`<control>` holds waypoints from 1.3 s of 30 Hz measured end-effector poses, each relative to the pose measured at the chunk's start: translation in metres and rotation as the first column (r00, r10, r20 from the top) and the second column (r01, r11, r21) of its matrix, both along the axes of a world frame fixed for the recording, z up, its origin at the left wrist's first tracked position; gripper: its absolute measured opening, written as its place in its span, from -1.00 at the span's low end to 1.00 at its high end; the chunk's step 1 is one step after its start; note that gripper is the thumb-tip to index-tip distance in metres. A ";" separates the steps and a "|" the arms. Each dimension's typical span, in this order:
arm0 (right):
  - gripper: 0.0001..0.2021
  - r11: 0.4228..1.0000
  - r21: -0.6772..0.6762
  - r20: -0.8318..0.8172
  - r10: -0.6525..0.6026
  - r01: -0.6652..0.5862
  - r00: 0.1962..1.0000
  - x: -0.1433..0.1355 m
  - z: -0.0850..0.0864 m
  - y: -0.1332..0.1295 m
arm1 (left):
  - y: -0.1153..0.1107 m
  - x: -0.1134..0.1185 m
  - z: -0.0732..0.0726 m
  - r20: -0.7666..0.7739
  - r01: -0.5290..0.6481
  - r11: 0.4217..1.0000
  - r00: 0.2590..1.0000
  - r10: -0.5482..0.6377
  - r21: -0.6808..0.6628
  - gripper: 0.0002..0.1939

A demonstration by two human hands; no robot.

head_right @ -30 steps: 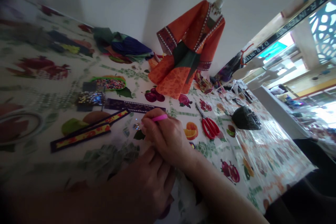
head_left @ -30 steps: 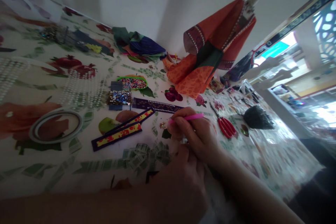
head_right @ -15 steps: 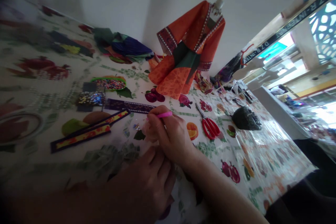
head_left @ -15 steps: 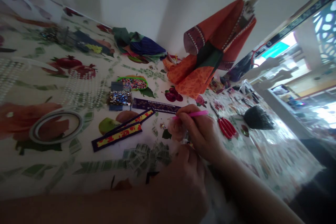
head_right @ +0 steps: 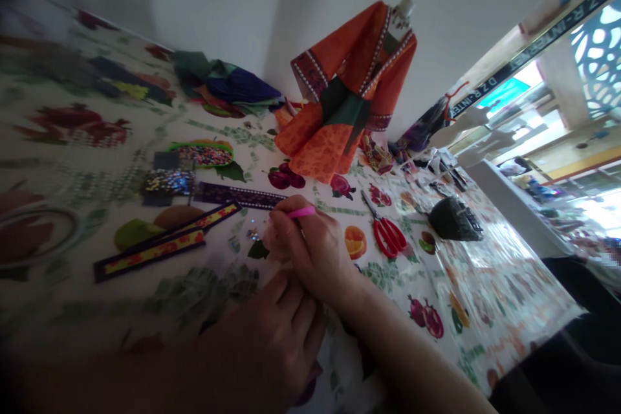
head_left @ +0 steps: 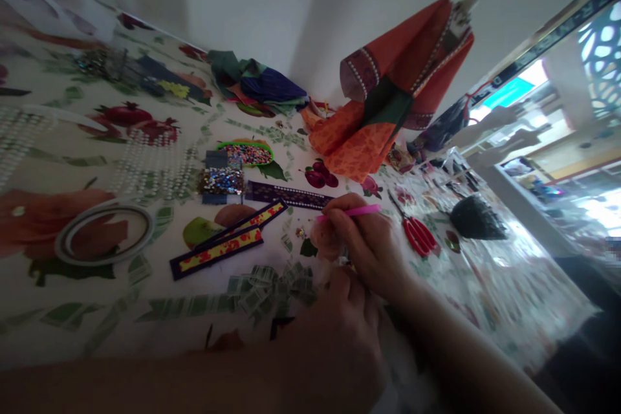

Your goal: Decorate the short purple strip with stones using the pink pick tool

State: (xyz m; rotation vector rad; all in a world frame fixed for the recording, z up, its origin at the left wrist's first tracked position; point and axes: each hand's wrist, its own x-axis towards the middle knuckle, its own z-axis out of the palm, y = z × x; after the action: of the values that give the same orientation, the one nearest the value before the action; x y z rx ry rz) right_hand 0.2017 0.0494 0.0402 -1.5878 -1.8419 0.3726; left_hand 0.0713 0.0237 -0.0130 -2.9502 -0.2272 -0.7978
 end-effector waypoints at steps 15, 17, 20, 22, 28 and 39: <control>-0.81 1.000 -0.020 -0.008 -0.015 0.015 1.000 0.001 0.003 -0.003 | 0.000 0.001 -0.001 0.067 -0.032 0.998 0.997 0.028 0.055 -0.63; -0.81 0.999 -0.026 -0.017 -0.020 0.020 1.000 0.002 0.003 -0.002 | 0.001 0.001 -0.001 0.044 -0.020 0.999 0.999 0.018 0.045 -0.64; -0.82 0.999 -0.035 -0.029 -0.007 0.006 1.000 0.002 0.002 -0.003 | 0.001 0.001 -0.001 0.035 -0.014 1.000 0.999 0.013 0.028 -0.67; -0.82 1.000 -0.024 -0.034 0.003 -0.004 0.999 0.002 0.003 -0.004 | 0.001 0.000 -0.001 0.044 -0.011 0.999 0.999 0.010 0.034 -0.67; -0.83 1.000 -0.017 -0.056 -0.011 0.010 0.998 0.009 0.014 -0.014 | -0.002 -0.001 -0.003 0.094 -0.063 0.996 0.994 0.057 0.063 -0.64; -0.79 0.978 0.142 -0.048 -0.148 0.154 0.988 0.036 0.004 -0.077 | -0.003 -0.007 -0.004 0.091 -0.092 0.990 0.992 0.082 0.111 -0.50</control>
State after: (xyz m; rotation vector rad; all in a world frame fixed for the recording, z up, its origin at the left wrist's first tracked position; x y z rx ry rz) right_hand 0.2379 -0.0272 0.0440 -1.5966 -1.6680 0.1931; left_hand 0.0638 0.0211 -0.0173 -2.7813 -0.3028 -0.8950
